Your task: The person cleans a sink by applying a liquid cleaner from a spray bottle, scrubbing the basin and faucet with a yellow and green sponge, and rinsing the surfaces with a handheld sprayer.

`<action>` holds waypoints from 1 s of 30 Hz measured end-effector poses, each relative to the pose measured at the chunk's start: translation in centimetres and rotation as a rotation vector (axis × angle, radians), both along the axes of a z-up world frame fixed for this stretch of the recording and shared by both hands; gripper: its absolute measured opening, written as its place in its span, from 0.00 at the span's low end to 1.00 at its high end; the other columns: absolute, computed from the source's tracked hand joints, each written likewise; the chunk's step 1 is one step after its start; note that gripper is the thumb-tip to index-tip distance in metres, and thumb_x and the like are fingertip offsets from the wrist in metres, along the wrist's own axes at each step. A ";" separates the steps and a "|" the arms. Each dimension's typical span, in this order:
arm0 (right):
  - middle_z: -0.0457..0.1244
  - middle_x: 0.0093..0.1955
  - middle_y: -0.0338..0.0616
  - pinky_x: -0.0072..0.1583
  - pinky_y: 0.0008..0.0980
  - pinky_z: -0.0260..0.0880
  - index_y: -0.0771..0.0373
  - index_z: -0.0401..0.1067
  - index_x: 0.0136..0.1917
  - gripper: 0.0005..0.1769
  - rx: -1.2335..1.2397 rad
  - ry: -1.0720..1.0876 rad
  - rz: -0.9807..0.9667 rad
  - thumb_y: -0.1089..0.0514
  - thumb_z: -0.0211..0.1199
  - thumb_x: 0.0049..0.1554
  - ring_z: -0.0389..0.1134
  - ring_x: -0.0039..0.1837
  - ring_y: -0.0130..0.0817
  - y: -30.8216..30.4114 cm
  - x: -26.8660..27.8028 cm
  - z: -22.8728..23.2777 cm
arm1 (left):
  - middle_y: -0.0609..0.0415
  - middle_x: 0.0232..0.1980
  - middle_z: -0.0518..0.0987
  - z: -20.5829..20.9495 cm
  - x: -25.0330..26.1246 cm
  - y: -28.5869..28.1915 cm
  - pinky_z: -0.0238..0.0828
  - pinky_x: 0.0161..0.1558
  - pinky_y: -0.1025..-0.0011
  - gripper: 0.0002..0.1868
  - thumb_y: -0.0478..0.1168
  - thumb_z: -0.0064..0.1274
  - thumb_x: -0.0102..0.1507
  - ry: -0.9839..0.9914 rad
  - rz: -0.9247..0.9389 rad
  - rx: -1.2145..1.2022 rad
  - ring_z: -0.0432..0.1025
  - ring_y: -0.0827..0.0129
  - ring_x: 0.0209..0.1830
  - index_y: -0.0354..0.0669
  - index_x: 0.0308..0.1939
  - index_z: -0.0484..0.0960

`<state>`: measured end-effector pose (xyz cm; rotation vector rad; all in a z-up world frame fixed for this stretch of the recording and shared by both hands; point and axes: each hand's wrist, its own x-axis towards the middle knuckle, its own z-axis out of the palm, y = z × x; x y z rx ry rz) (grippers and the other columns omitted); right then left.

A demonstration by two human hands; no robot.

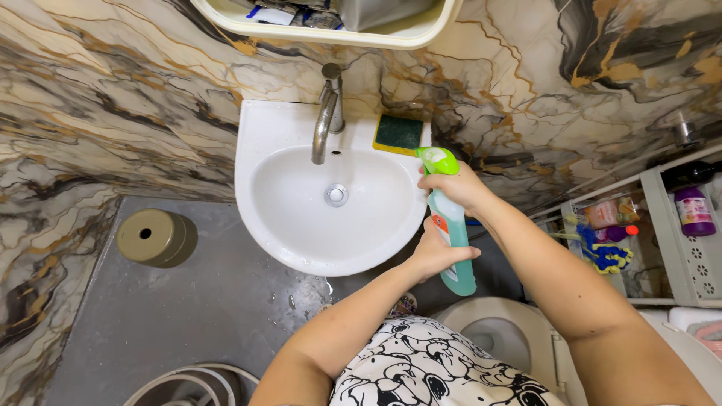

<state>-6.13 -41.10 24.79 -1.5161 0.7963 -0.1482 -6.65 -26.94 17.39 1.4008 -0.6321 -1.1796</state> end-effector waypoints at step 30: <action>0.70 0.41 0.54 0.53 0.41 0.71 0.62 0.73 0.47 0.21 -0.695 0.071 0.589 0.50 0.73 0.44 0.71 0.46 0.52 17.4 9.7 4.1 | 0.47 0.49 0.78 0.9 5.6 14.1 0.78 0.47 0.67 0.32 0.41 0.67 0.53 0.090 0.154 -0.187 0.77 0.65 0.46 0.33 0.56 0.69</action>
